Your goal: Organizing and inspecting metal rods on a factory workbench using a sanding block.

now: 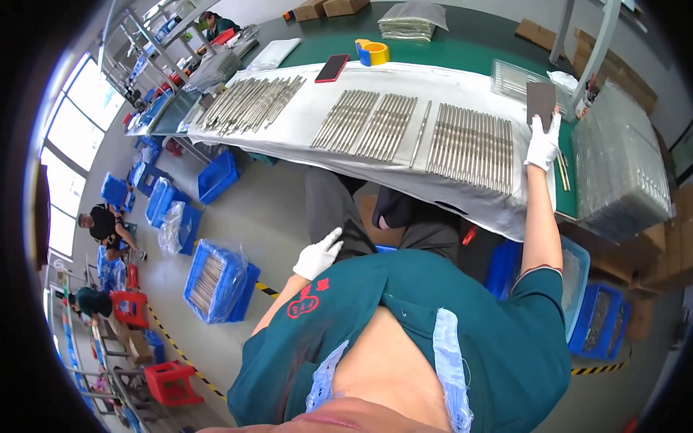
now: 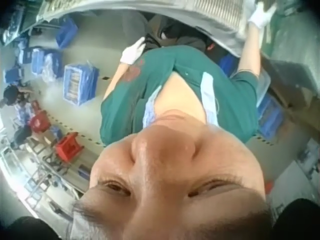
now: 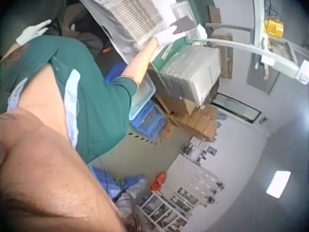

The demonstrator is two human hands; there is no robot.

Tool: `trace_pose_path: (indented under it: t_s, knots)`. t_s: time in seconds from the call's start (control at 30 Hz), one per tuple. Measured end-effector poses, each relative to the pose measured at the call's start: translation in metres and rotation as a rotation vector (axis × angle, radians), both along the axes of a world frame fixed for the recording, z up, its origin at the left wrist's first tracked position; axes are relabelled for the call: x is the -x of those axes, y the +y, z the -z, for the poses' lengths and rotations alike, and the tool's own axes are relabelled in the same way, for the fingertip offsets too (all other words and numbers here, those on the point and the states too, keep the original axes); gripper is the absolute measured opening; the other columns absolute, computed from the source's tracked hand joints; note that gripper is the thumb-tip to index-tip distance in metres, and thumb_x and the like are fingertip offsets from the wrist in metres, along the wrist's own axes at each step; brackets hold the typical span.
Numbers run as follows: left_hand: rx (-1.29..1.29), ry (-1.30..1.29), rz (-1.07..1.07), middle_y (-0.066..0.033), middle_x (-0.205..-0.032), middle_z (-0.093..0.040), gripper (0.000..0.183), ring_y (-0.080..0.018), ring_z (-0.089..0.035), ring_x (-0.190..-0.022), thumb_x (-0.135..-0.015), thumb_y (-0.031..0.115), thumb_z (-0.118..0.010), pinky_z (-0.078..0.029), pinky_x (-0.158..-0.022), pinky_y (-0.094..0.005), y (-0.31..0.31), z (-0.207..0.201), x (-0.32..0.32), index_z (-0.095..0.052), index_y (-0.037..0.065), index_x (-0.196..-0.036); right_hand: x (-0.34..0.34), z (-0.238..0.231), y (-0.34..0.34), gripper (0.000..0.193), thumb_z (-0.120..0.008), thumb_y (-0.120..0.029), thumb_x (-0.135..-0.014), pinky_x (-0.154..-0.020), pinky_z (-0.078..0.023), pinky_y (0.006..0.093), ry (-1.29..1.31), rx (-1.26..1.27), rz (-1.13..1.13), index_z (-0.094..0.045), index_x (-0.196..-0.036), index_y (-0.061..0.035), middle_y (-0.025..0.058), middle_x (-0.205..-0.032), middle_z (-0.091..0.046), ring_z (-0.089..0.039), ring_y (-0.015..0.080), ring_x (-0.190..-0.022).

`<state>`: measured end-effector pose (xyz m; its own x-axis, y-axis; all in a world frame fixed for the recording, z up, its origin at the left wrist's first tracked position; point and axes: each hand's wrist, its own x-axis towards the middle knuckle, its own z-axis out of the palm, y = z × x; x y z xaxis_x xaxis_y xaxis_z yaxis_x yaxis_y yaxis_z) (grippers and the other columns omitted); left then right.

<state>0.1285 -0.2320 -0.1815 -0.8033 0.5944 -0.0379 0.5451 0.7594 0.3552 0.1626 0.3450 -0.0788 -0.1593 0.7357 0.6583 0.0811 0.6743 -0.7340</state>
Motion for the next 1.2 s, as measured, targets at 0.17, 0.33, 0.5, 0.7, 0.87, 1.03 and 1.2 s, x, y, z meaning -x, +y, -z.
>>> trace_pose_path:
  t_s: [0.17,0.33,0.5,0.7,0.87,1.03,1.2]
  knots:
    - [-0.184,-0.147,0.238,-0.0095,-0.115,-0.069,0.039,-0.0372,-0.068,-0.08,-0.099,0.036,-0.048,-0.055,-0.074,-0.0458,-0.005,-0.003,-0.01,-0.057,0.022,-0.134,-0.005,0.012,0.006,0.062,-0.066,-0.037,-0.092,-0.09,-0.048,0.0376,-0.064,-0.008,0.059,-0.044,-0.149,-0.024,0.0139,-0.133,-0.061,-0.064,0.0332,-0.109]
    - [-0.09,-0.098,0.21,-0.0102,-0.104,-0.072,0.035,-0.0365,-0.069,-0.078,-0.097,0.036,-0.049,-0.055,-0.074,-0.0461,0.018,-0.007,-0.011,-0.063,0.026,-0.127,-0.001,0.013,0.005,0.064,-0.065,-0.039,-0.091,-0.09,-0.047,0.0386,-0.069,-0.027,0.068,-0.042,-0.15,-0.0258,0.0144,-0.134,-0.061,-0.064,0.0357,-0.11]
    - [0.0,-0.09,0.142,-0.0101,-0.094,-0.073,0.032,-0.0357,-0.07,-0.078,-0.096,0.035,-0.049,-0.055,-0.074,-0.0461,0.032,-0.005,-0.009,-0.066,0.03,-0.123,-0.005,0.023,0.017,0.066,-0.065,-0.042,-0.091,-0.088,-0.048,0.0402,-0.088,-0.079,0.14,-0.04,-0.15,-0.0274,0.0141,-0.134,-0.061,-0.065,0.0371,-0.107]
    - [0.061,-0.307,0.153,-0.012,-0.123,-0.067,0.043,-0.0327,-0.065,-0.108,-0.098,0.035,-0.042,-0.049,-0.097,-0.041,0.036,0.016,0.023,-0.064,0.013,-0.127,-0.003,0.025,0.024,0.066,-0.064,-0.045,-0.091,-0.085,-0.049,0.0428,-0.131,-0.046,0.174,-0.04,-0.15,-0.0296,0.016,-0.133,-0.061,-0.066,0.0389,-0.103]
    - [0.05,-0.232,0.305,-0.0154,-0.12,-0.067,0.042,-0.0347,-0.065,-0.106,-0.098,0.033,-0.04,-0.049,-0.096,-0.0425,0.039,0.038,0.025,-0.065,0.015,-0.127,-0.005,0.015,0.014,0.063,-0.064,-0.037,-0.093,-0.097,-0.045,0.0376,-0.113,0.056,0.063,-0.041,-0.15,-0.0219,0.0145,-0.14,-0.056,-0.059,0.0367,-0.12]
    - [0.094,-0.215,0.361,-0.0126,-0.12,-0.068,0.04,-0.0336,-0.066,-0.105,-0.096,0.03,-0.043,-0.051,-0.095,-0.0411,0.053,0.022,0.026,-0.066,0.013,-0.124,-0.009,0.018,0.02,0.064,-0.064,-0.035,-0.094,-0.105,-0.04,0.0353,0.011,0.024,0.055,-0.041,-0.15,-0.0137,0.0169,-0.146,-0.05,-0.054,0.0318,-0.127]
    - [0.171,-0.2,0.501,-0.0083,-0.126,-0.066,0.035,-0.0295,-0.067,-0.107,-0.095,0.027,-0.046,-0.053,-0.093,-0.0388,0.059,0.009,0.025,-0.069,0.011,-0.117,-0.012,0.014,0.016,0.067,-0.064,-0.035,-0.095,-0.108,-0.036,0.0343,-0.013,0.067,0.044,-0.039,-0.151,-0.0094,0.018,-0.149,-0.046,-0.051,0.0304,-0.13]
